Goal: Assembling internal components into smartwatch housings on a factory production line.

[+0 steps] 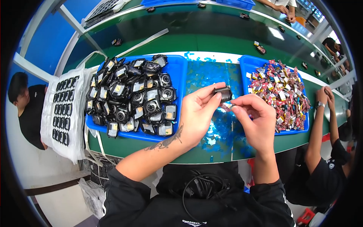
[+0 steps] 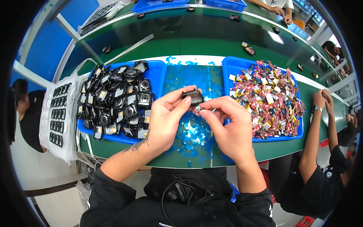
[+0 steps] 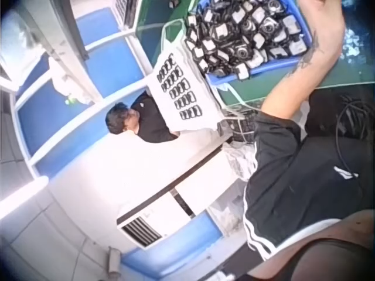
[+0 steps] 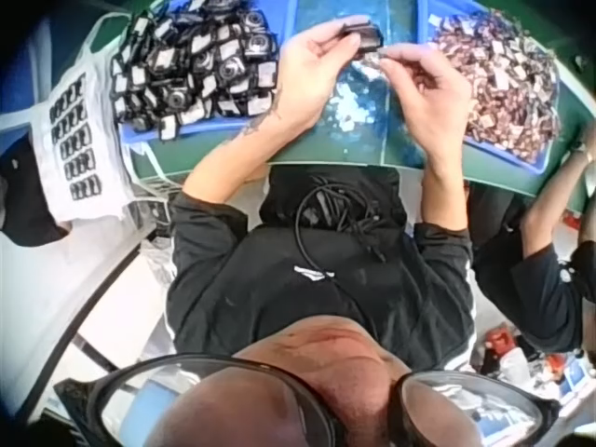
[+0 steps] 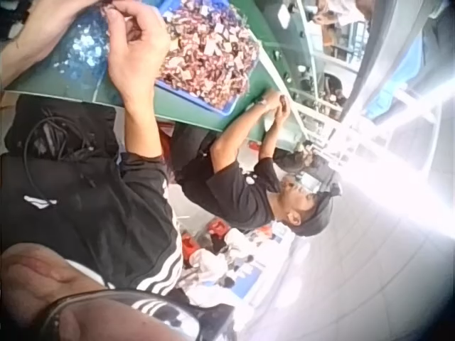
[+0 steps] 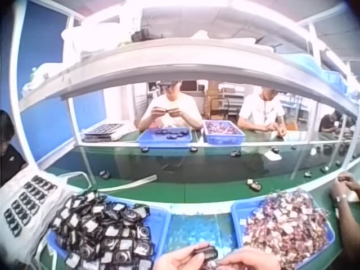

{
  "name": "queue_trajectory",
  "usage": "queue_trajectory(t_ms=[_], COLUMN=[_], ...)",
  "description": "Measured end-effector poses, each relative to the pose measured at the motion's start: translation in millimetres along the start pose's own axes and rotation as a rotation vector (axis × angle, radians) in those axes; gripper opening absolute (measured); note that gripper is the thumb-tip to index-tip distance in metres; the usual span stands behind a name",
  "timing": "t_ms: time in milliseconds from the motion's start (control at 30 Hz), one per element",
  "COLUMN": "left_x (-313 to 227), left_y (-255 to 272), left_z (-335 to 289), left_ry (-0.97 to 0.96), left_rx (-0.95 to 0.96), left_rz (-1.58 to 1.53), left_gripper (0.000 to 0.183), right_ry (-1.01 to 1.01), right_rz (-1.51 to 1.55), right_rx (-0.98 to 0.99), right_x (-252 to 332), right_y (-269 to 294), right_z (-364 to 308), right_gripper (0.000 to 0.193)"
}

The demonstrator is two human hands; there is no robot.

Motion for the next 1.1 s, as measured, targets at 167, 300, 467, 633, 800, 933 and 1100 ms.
queue_trajectory(t_ms=[167,300,467,633,800,933,1100], left_x=[4.7,7.0,-2.3,0.6,-6.3,-6.7,-2.2], left_y=[1.1,-1.6,7.7,-14.5,-24.2,-27.0,-26.8], left_z=[-1.1,-2.6,1.2,-4.4,-8.2,-8.2,-9.2], left_ry=[0.029,0.032,0.030,0.000,0.008,-0.050,-0.021], left_rx=[-0.067,-0.016,-0.112,0.140,0.274,0.281,0.293], left_rz=[-0.129,-0.043,-0.057,-0.074,-0.083,-0.068,-0.022], left_gripper=[0.032,0.030,0.032,0.037,0.042,0.041,0.041], right_ry=[0.124,0.329,0.256,0.236,0.196,0.200,0.219], right_rz=[-0.222,-0.471,-0.337,-0.347,-0.254,-0.236,-0.274], right_rx=[-0.070,-0.150,-0.041,-0.143,-0.162,-0.158,-0.142], right_x=[18.5,36.4,35.5,25.5,24.2,27.9,28.7], right_y=[1.5,-2.2,-4.8,-0.3,3.5,4.1,4.7], right_z=[-7.4,-2.9,-7.4,-5.7,-7.4,-6.8,-5.6], right_gripper=[0.012,0.014,0.016,0.015,0.013,0.012,0.013])
Point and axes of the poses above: each hand's wrist, its own z-axis towards the middle knuckle, its own y-axis out of the back of the hand, x = y × z, the point moved 8 cm from there along z, towards the middle knuckle, and after that the axes turned 9 degrees about z, right-handed, at the moved point
